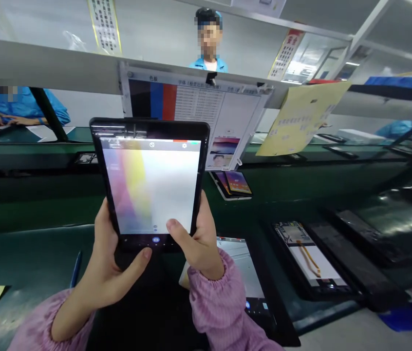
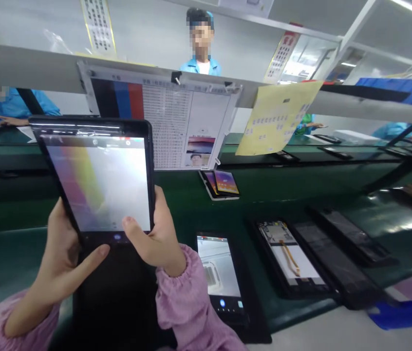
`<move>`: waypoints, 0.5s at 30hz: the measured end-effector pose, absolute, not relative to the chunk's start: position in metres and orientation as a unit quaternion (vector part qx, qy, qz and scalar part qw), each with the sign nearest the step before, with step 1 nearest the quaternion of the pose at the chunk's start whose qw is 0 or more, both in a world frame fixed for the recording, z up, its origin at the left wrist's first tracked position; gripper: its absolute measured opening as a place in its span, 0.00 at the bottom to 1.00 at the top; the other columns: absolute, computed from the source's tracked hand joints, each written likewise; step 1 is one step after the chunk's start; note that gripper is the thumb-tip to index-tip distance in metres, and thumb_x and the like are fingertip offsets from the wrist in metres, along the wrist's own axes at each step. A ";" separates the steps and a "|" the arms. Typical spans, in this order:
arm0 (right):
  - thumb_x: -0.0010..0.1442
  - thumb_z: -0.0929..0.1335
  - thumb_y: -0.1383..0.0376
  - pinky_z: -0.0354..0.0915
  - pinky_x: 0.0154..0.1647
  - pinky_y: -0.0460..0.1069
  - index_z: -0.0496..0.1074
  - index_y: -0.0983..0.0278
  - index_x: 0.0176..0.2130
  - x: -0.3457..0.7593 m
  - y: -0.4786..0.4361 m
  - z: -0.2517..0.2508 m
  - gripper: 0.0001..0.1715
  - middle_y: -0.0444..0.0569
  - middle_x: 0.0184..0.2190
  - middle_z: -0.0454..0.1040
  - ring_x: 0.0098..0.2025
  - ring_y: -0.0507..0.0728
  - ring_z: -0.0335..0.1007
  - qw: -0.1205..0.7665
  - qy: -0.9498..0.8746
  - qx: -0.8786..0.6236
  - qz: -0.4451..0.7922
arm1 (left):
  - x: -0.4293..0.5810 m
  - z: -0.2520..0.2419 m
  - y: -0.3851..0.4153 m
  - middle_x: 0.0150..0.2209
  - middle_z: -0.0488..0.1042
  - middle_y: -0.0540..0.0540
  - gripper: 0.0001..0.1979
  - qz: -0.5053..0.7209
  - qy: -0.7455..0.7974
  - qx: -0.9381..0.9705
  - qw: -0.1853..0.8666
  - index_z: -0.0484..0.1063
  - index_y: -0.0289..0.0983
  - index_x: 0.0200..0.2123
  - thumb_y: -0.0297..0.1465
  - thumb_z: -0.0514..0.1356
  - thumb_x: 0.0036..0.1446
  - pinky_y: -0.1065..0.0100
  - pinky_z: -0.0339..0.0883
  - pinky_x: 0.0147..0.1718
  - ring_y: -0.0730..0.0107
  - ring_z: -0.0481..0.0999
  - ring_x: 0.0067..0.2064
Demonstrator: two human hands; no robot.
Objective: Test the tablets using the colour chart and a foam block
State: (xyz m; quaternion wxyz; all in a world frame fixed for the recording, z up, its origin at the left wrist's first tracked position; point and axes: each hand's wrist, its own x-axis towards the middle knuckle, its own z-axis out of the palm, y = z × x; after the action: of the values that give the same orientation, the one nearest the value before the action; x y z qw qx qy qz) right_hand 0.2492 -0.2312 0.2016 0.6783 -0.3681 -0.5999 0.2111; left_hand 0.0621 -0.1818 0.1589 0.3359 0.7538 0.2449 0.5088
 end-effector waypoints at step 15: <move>0.68 0.70 0.60 0.76 0.51 0.57 0.65 0.55 0.58 0.246 -0.229 0.197 0.21 0.49 0.46 0.74 0.46 0.60 0.75 0.678 -0.597 -0.369 0.217 | 0.061 0.160 -0.179 0.71 0.60 0.42 0.52 0.517 0.230 0.768 0.301 0.38 0.51 0.77 0.31 0.67 0.60 0.50 0.64 0.69 0.48 0.57 0.75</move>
State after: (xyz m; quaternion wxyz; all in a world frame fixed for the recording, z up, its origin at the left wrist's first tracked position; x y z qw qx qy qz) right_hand 0.2457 -0.2285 0.1969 0.6783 -0.3691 -0.5971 0.2171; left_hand 0.0613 -0.1791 0.1599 0.3014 0.7677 0.2299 0.5167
